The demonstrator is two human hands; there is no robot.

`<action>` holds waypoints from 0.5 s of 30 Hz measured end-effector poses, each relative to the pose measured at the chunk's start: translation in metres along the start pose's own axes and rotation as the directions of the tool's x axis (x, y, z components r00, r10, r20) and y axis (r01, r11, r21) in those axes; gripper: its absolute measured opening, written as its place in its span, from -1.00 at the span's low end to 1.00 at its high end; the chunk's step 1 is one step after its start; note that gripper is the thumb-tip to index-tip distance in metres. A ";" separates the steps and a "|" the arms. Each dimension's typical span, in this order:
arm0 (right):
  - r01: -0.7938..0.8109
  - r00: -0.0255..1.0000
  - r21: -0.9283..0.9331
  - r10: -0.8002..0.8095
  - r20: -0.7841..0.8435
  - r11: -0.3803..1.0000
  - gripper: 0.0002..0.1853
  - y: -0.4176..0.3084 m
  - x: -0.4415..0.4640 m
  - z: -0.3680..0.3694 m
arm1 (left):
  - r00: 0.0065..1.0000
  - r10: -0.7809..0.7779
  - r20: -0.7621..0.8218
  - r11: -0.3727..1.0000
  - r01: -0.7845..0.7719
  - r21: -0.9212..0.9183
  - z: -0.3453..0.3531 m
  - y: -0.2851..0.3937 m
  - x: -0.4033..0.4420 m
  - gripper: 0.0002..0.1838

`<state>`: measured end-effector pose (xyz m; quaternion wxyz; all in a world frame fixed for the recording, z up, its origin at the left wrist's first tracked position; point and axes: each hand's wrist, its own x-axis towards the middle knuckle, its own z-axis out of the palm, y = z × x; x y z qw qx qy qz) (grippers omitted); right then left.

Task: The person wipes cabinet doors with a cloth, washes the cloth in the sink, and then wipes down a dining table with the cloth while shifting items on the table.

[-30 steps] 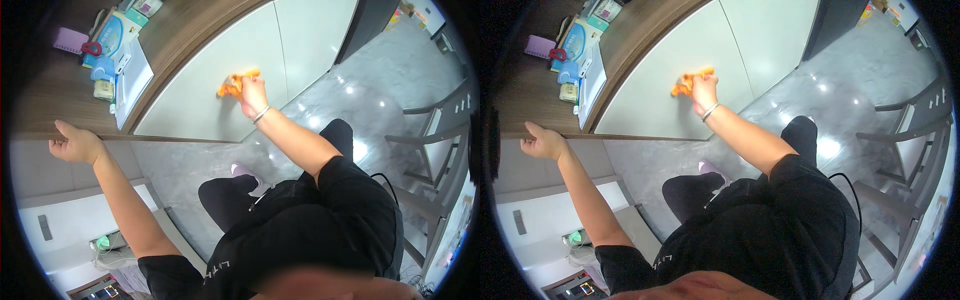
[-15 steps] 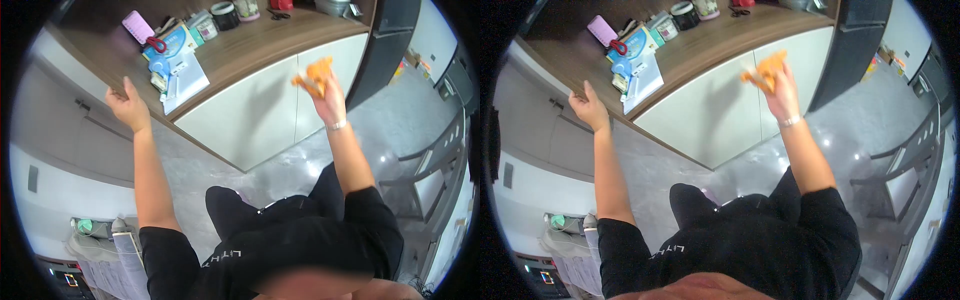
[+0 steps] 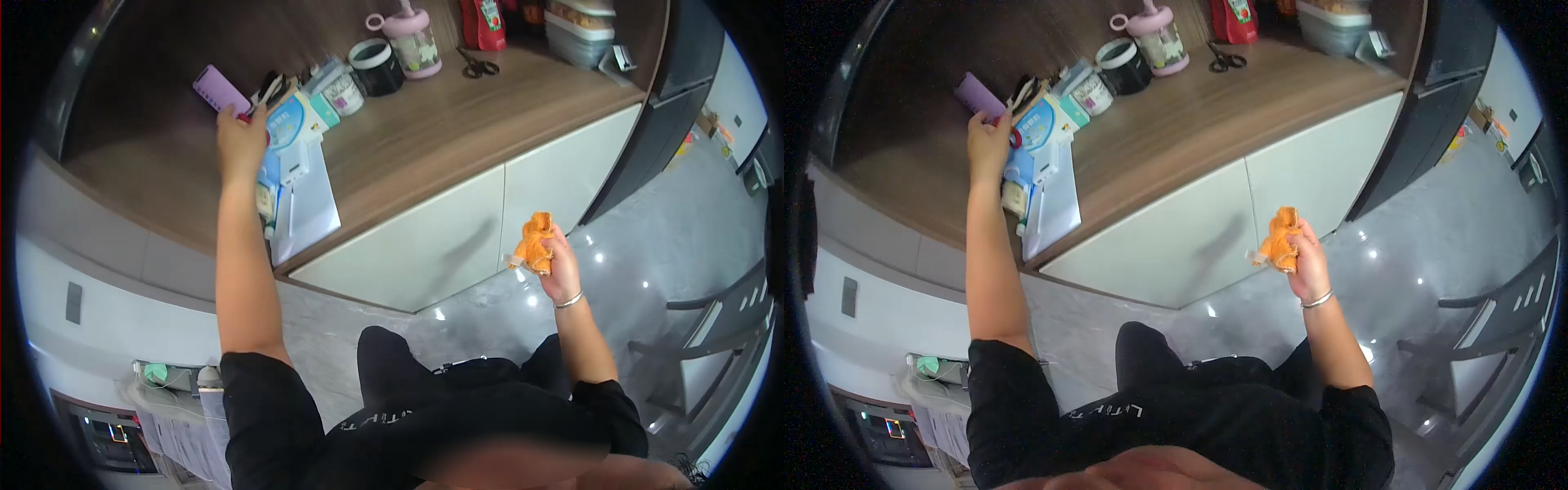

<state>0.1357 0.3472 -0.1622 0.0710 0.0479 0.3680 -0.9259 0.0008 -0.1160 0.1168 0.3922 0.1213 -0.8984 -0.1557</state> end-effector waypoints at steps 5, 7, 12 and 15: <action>0.024 0.999 0.051 -0.022 -0.035 0.998 -0.53 -0.060 0.000 0.027 | 0.939 -0.225 0.259 0.943 0.143 0.300 0.018 -0.032 0.112 0.01; 0.057 0.995 0.018 -0.055 -0.079 0.998 -0.54 -0.090 -0.013 0.023 | 0.918 -0.306 0.253 0.902 0.195 0.386 0.035 -0.063 0.139 0.07; 0.172 0.949 -0.009 -0.168 -0.268 0.985 -0.58 -0.159 -0.063 -0.007 | 0.905 -0.408 0.118 0.826 0.311 0.469 0.076 -0.107 0.169 0.06; 0.217 0.883 -0.058 -0.221 -0.413 0.974 -0.57 -0.193 -0.098 -0.014 | 0.914 -0.370 0.167 0.814 0.232 0.532 0.065 -0.073 0.161 0.01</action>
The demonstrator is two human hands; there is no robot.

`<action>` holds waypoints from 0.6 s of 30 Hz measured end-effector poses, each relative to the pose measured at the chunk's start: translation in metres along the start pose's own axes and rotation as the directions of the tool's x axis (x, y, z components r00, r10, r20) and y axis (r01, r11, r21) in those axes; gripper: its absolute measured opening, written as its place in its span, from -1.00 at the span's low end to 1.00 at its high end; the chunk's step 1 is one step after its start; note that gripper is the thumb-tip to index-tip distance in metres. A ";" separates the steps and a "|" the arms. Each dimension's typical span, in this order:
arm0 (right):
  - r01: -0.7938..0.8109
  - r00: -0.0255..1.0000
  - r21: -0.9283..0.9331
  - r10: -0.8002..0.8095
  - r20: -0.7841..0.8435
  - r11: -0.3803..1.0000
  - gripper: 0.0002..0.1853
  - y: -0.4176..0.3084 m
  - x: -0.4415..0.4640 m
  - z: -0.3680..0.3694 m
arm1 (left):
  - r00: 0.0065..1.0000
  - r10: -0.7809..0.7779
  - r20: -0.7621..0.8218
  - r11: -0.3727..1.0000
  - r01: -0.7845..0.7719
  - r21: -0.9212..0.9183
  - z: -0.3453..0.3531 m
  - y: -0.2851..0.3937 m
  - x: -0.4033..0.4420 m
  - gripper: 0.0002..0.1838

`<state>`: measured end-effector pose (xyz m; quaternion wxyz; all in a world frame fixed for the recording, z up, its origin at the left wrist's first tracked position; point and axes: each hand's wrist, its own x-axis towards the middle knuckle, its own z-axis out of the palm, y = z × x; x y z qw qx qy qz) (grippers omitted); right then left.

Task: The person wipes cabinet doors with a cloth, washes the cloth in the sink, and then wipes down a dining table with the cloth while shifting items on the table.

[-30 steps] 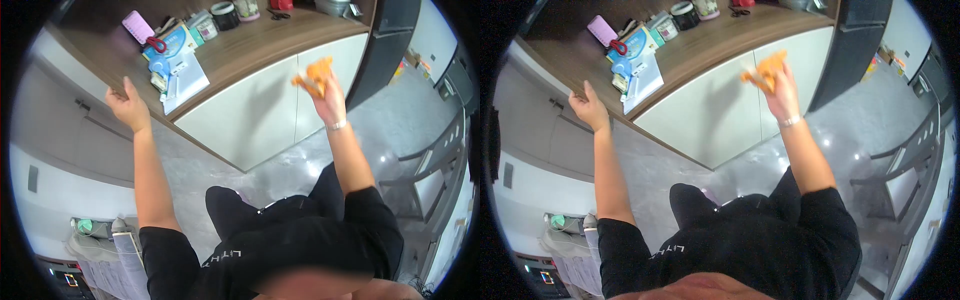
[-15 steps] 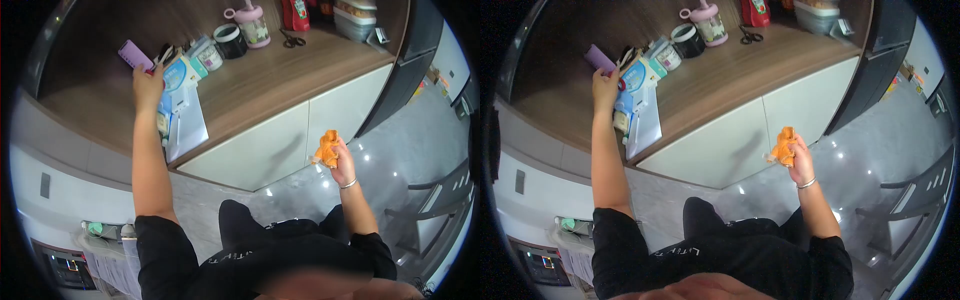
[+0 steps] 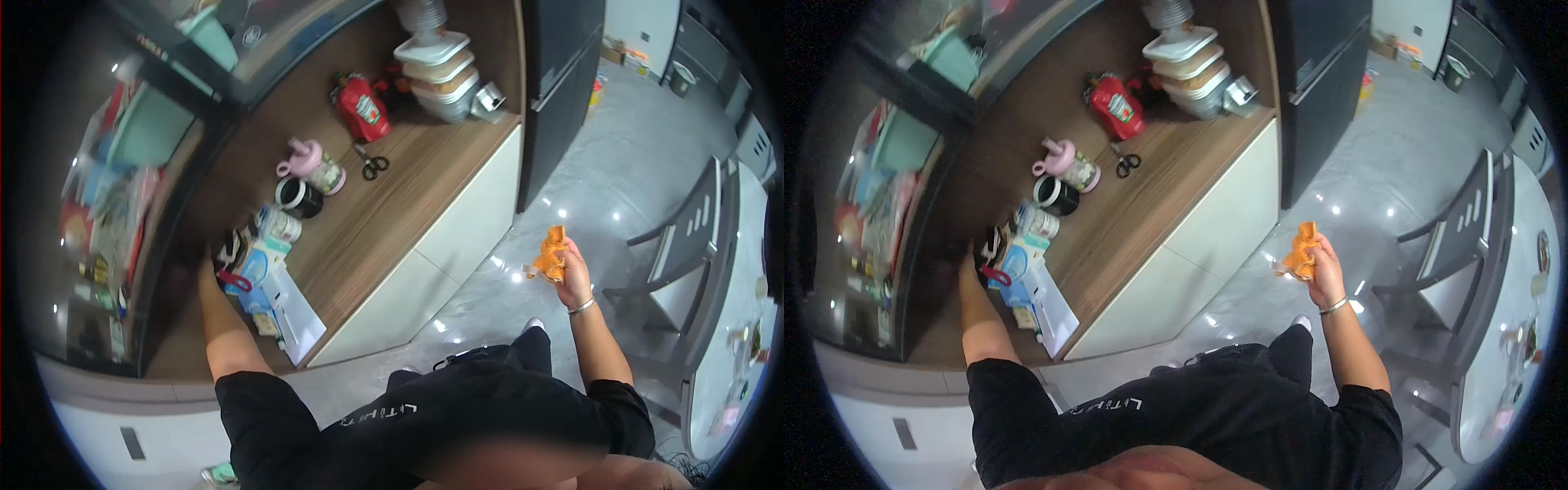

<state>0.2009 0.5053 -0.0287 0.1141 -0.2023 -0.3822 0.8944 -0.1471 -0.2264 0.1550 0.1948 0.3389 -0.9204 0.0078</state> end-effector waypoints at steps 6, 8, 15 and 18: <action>-0.011 0.992 0.052 0.017 -0.122 0.999 -0.60 -0.030 -0.027 -0.006 | 0.974 0.218 -0.056 0.974 -0.213 0.084 -0.014 -0.011 -0.010 -0.11; 0.001 0.994 0.051 0.005 -0.112 0.999 -0.60 -0.032 -0.032 0.001 | 0.905 0.395 -0.156 0.916 -0.376 0.137 0.027 -0.034 0.020 -0.17; 0.043 0.998 0.064 -0.039 -0.058 0.997 -0.59 -0.035 -0.037 0.036 | 0.976 0.188 -0.111 0.959 -0.159 0.233 -0.018 0.001 -0.039 -0.49; 0.047 0.997 0.077 -0.042 -0.072 0.996 -0.59 -0.036 -0.035 0.032 | 0.935 0.320 -0.153 0.897 -0.247 0.367 0.016 -0.039 -0.008 -0.57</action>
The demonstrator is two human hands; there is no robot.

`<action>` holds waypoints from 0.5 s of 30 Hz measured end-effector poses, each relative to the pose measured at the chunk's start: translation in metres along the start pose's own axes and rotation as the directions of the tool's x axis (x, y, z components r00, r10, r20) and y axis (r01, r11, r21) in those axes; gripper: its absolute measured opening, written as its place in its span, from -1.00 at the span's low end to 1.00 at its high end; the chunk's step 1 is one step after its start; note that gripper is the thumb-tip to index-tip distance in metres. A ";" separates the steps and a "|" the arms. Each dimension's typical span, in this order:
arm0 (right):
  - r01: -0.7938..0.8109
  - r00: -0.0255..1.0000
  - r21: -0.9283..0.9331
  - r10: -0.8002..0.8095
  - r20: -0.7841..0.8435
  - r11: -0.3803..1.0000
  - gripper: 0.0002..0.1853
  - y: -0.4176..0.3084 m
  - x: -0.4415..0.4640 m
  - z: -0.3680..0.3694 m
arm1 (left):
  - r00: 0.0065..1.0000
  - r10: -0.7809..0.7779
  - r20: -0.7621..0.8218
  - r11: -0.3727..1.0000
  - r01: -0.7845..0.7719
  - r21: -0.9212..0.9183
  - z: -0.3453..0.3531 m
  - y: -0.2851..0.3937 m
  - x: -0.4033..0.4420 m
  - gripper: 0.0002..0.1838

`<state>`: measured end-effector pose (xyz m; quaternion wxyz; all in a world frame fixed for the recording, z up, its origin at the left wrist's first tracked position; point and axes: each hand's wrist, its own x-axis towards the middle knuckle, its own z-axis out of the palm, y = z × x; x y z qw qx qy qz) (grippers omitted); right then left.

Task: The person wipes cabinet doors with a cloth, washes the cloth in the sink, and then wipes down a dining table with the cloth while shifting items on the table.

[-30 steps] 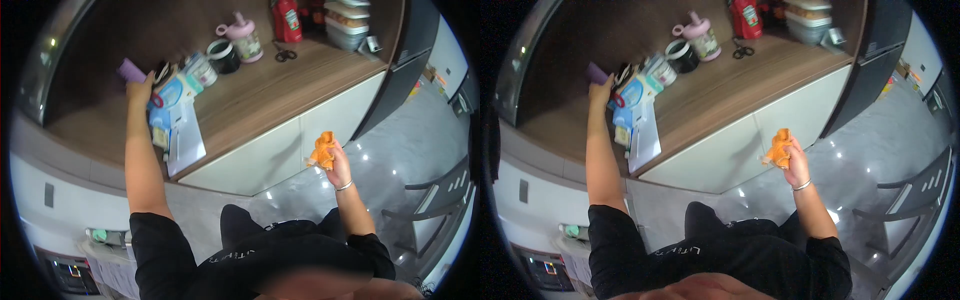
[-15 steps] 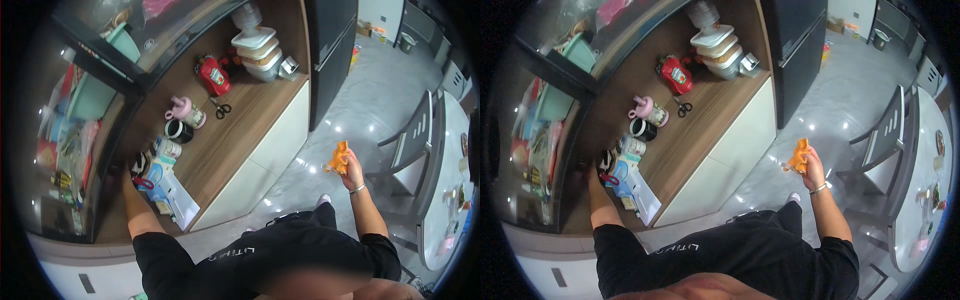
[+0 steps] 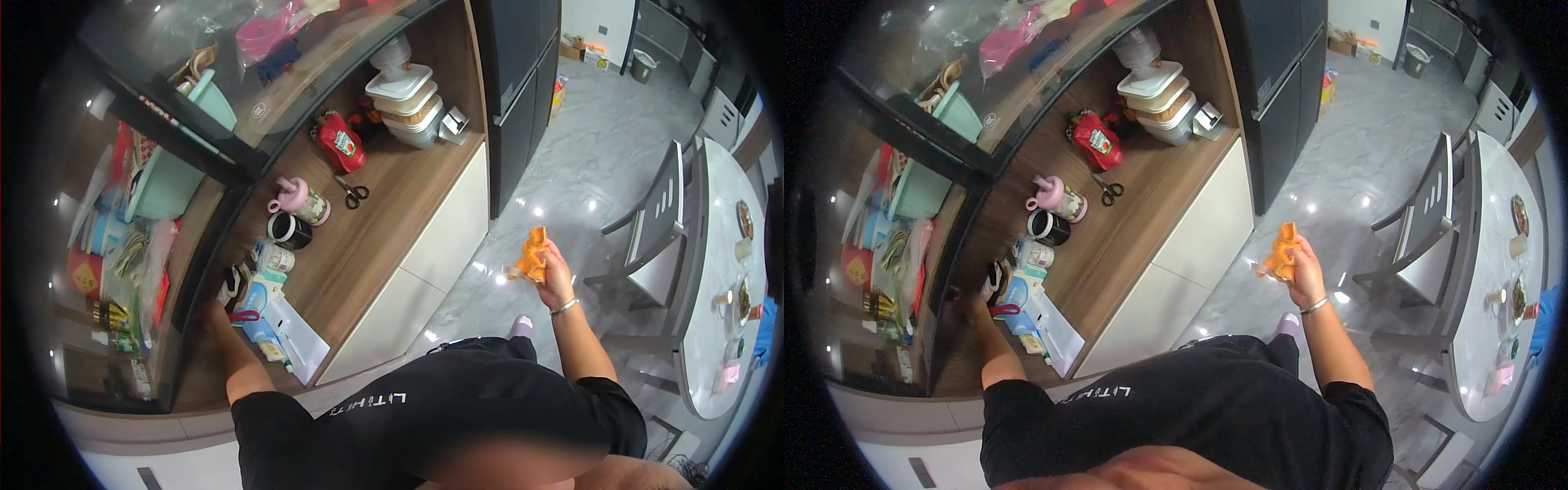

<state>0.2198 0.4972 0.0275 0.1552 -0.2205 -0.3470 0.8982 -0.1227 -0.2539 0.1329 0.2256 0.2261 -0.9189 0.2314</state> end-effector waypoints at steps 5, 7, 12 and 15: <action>-0.022 0.999 0.055 0.019 0.047 0.998 -0.55 -0.014 0.028 -0.040 | 0.942 -0.170 -0.290 0.968 0.104 -0.228 -0.061 -0.015 -0.036 -0.56; -0.050 0.995 0.155 0.036 0.092 0.987 -0.52 -0.040 0.039 -0.056 | 0.929 -0.278 -0.244 0.916 0.180 -0.358 -0.125 -0.005 -0.064 -0.51; -0.108 0.985 0.244 0.071 0.159 0.964 -0.52 -0.118 0.075 -0.096 | 0.950 -0.305 -0.073 0.851 0.237 -0.468 -0.254 0.060 -0.152 -0.44; -0.115 0.984 0.158 0.090 0.154 0.981 -0.55 -0.159 0.096 -0.112 | 0.979 -0.197 -0.057 0.866 0.146 -0.478 -0.310 0.119 -0.205 -0.57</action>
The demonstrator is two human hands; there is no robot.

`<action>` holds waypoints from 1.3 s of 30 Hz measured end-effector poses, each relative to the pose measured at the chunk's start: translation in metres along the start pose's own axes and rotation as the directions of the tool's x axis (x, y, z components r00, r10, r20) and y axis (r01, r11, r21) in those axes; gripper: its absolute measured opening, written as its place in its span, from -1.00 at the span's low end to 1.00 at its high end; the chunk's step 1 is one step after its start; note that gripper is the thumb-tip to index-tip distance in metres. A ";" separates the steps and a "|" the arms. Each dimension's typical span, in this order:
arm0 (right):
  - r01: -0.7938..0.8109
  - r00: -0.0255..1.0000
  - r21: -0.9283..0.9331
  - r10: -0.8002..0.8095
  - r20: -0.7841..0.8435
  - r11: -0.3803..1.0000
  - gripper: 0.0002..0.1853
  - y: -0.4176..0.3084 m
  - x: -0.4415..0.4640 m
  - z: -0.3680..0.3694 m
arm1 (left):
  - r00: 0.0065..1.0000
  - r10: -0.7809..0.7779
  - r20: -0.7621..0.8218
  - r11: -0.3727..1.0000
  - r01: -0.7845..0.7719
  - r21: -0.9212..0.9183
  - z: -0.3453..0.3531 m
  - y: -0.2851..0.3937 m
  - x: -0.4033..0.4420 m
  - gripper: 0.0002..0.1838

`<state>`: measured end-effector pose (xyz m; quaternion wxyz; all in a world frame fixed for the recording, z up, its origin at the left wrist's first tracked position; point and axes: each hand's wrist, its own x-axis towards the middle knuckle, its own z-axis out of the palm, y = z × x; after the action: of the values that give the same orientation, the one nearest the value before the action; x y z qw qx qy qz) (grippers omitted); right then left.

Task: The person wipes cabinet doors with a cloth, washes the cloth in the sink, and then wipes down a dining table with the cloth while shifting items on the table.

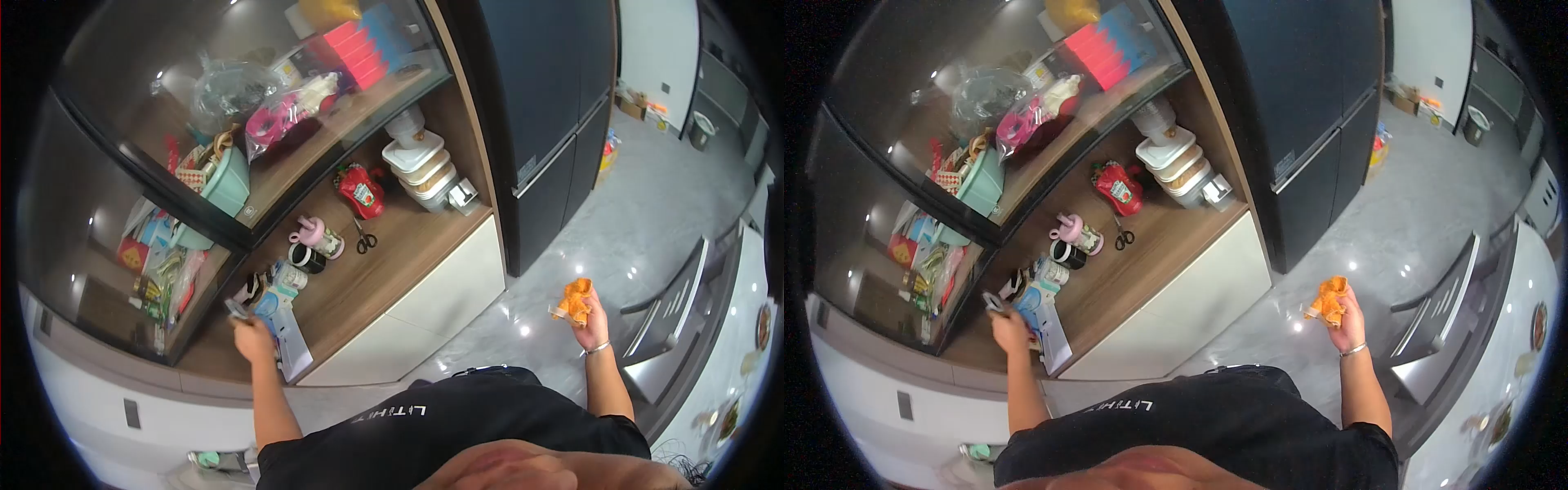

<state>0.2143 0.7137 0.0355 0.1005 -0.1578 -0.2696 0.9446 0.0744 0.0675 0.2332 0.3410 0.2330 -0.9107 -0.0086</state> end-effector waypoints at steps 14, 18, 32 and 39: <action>-0.056 0.998 0.018 0.056 0.013 0.998 -0.77 -0.075 0.111 -0.003 | 0.169 0.721 0.672 0.693 -0.160 -0.703 0.049 0.332 -0.178 -0.62; 0.083 0.992 -0.028 -0.086 -0.097 0.996 -0.79 -0.159 0.134 -0.025 | -0.122 0.807 0.578 0.551 -0.198 -0.811 0.116 0.462 -0.195 -0.61; 0.622 0.721 0.033 -0.556 -0.413 0.783 -0.72 -0.407 0.155 -0.118 | -0.583 0.809 -0.074 0.381 0.616 -0.690 0.141 0.995 -0.326 -0.67; 0.464 0.697 -0.165 -0.473 -0.539 0.870 -0.65 -0.577 0.240 -0.208 | -0.579 0.806 0.123 0.530 0.614 -0.585 0.133 1.168 -0.349 -0.57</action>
<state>0.1246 1.3605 0.1212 0.4111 -0.3562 -0.2664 0.7957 -0.2678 1.2395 0.1193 -0.6119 -0.3305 -0.5211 -0.4948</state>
